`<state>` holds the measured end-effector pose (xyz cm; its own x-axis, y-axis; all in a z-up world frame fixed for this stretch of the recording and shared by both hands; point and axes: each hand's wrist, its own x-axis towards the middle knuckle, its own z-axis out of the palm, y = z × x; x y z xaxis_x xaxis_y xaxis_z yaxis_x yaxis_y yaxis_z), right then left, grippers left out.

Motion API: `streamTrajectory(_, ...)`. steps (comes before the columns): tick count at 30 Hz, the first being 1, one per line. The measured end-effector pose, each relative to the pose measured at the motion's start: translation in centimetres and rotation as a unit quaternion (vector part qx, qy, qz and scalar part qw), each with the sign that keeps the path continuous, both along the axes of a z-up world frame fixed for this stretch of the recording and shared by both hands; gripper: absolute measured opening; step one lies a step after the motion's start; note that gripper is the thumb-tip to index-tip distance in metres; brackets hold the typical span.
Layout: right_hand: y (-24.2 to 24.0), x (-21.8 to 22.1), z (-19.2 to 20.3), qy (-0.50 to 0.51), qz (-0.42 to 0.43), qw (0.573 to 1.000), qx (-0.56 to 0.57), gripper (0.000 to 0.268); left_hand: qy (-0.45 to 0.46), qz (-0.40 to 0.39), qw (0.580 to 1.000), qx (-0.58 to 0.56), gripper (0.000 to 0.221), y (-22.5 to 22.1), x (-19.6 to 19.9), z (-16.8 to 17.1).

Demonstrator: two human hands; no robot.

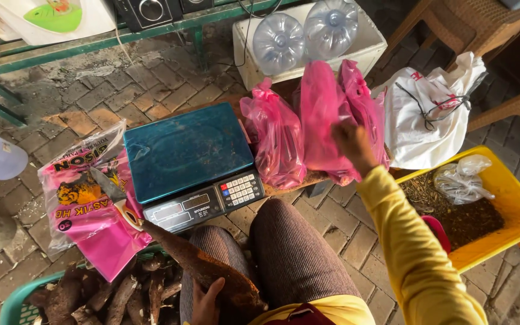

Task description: Weighing cassava roots on a digital scale, placing them into pink plastic bags, and marking the bags with a pen.

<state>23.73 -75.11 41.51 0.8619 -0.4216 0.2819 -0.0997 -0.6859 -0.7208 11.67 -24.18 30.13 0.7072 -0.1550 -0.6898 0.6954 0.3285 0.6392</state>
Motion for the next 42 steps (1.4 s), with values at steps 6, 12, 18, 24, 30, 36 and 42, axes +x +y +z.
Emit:
streamTrajectory(6, 5.5, -6.0, -5.9, 0.057, 0.103, 0.987, -0.105, 0.016, -0.008, 0.039, 0.998, -0.044, 0.090, -0.7, -0.8, 1.7)
streamTrajectory(12, 22.1, -11.1, -1.2, 0.022, 0.136, 0.959, -0.247, 0.054, -0.148, 0.037, 0.986, -0.065, 0.076, -2.3, -0.1, 0.8)
streamTrajectory(18, 28.2, -10.3, -2.7, 0.116, 0.407, 0.889, 0.176, 0.101, -0.265, -0.034, 0.963, 0.008, 0.067, -4.4, 3.2, 4.0)
streamTrajectory(24, 26.3, -0.1, -3.4, 0.079, 0.373, 0.881, 0.281, 0.090, -0.321, -0.020, 0.931, -0.169, 0.089, -0.7, 4.5, 5.0)
streamTrajectory(30, 24.6, 11.8, -7.4, 0.082, 0.142, 0.986, -0.038, 0.086, -0.246, 0.118, 0.962, -0.011, 0.062, 10.5, -0.4, 0.6)
streamTrajectory(36, 24.3, 13.5, -7.3, 0.126, 0.075, 0.981, -0.127, 0.080, -0.054, 0.258, 0.948, 0.180, 0.045, 22.0, -9.3, -7.2)
streamTrajectory(42, 24.2, 13.4, -5.1, 0.151, 0.113, 0.975, -0.114, 0.068, -0.059, 0.320, 0.898, 0.296, 0.047, 29.7, -13.9, -17.8)
